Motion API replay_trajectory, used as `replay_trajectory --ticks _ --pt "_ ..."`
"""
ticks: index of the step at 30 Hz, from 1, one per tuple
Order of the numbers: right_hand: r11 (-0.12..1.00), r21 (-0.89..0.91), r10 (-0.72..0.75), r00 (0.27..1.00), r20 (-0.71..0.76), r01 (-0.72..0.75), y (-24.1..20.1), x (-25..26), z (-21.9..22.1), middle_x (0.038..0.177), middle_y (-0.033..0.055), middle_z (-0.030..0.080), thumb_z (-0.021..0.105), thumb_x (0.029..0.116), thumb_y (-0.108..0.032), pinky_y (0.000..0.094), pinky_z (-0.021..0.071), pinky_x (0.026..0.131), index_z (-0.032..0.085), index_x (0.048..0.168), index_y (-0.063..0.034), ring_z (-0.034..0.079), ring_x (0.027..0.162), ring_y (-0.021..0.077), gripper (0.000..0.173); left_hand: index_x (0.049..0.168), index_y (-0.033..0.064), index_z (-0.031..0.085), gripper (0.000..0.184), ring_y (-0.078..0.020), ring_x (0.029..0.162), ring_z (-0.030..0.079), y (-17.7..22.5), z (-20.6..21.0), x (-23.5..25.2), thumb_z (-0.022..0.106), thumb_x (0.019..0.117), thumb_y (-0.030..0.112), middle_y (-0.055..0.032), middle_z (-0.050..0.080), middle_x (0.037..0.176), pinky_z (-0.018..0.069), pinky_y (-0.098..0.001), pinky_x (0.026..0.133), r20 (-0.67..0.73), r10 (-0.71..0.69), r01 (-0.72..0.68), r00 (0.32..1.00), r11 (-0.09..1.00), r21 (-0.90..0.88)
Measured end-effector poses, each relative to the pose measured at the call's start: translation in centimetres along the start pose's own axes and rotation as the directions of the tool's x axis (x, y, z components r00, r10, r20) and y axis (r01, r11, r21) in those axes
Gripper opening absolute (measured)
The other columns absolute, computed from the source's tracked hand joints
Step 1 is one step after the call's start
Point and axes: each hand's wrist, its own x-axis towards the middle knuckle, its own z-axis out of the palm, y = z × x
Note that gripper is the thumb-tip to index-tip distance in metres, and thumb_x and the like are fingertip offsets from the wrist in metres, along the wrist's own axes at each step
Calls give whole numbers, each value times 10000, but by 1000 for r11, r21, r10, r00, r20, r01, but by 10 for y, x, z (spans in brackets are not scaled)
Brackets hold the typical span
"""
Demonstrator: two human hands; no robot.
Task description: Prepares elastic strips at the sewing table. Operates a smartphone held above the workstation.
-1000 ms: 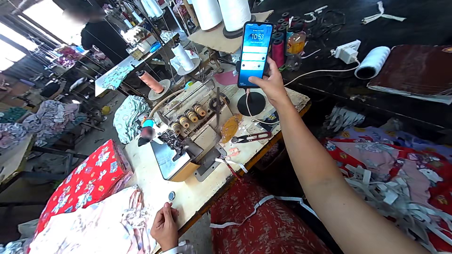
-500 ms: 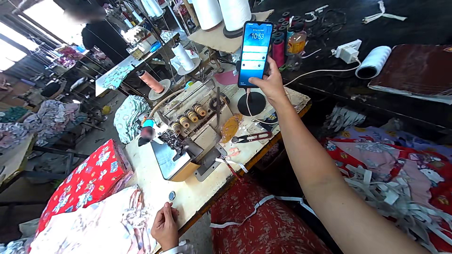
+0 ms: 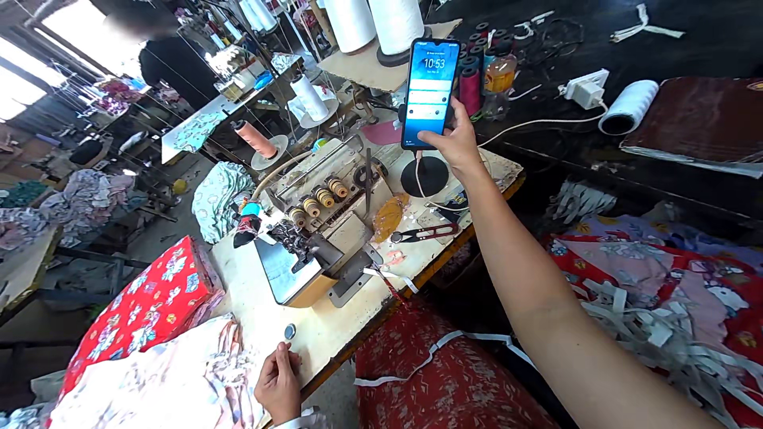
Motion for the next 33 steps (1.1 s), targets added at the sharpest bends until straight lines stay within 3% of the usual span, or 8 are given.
replay_trajectory --ticks 9,11,14,17,20,26,29,33 --pt "999 -51 12 1000 -11 -12 0 2 2 1436 224 498 745 772 130 347 585 901 250 1578 -28 640 1167 237 960 857 -12 683 254 69 536 602 0 0 1 533 1024 107 121 626 607 531 -124 535 -6 5 -5 1000 1000 -9" --pt "997 -76 -5 998 -64 0 1 6 3 1348 216 565 743 822 58 335 579 907 368 1501 7 657 1126 212 777 862 -12 682 252 71 538 600 0 0 1 532 1026 107 123 626 609 530 -122 539 -2 8 -8 1000 1000 -6" --pt "990 -129 36 989 -144 -55 -8 11 2 1189 160 643 609 1024 -191 342 549 871 543 1354 4 659 1010 171 389 865 -11 678 248 70 529 594 -1 0 0 532 1025 109 122 623 607 524 -121 532 -10 4 -4 1000 1000 -8" --pt "986 -105 113 979 -170 -132 -15 13 1 1146 127 641 374 1116 -400 346 550 808 587 1304 -25 652 949 159 470 859 -22 680 251 72 531 593 0 0 0 536 1019 107 116 620 604 524 -121 532 -12 -3 3 1000 1000 1" --pt "992 -69 97 986 -136 -108 -9 11 -1 1247 157 635 311 1121 -432 385 562 879 554 1378 -32 667 1044 198 534 875 -33 681 261 69 541 599 -2 -1 -1 533 1023 122 115 618 613 531 -124 546 -1 7 -7 1000 1000 5" --pt "997 -54 40 993 -114 -47 -4 7 5 1459 172 509 554 1034 -246 390 502 1028 407 1518 -33 565 1272 219 549 885 -30 681 260 65 535 602 -2 -2 -1 528 1026 126 111 626 614 531 -125 536 -14 -7 7 1000 1000 -20" --pt "997 -75 -3 992 -126 -7 -5 4 11 1424 192 531 668 940 -147 358 510 1018 368 1526 -12 584 1248 213 672 874 -24 681 264 64 539 609 -2 -3 -1 527 1026 127 113 632 615 538 -129 541 -24 -14 14 1000 1000 -27" --pt "997 -73 -8 989 -147 -3 -4 4 17 1406 194 534 735 911 -139 346 530 995 345 1528 -9 605 1213 208 742 874 -26 679 261 60 548 620 -1 -3 0 529 1026 125 110 639 616 546 -132 552 -33 -18 17 999 999 -31"
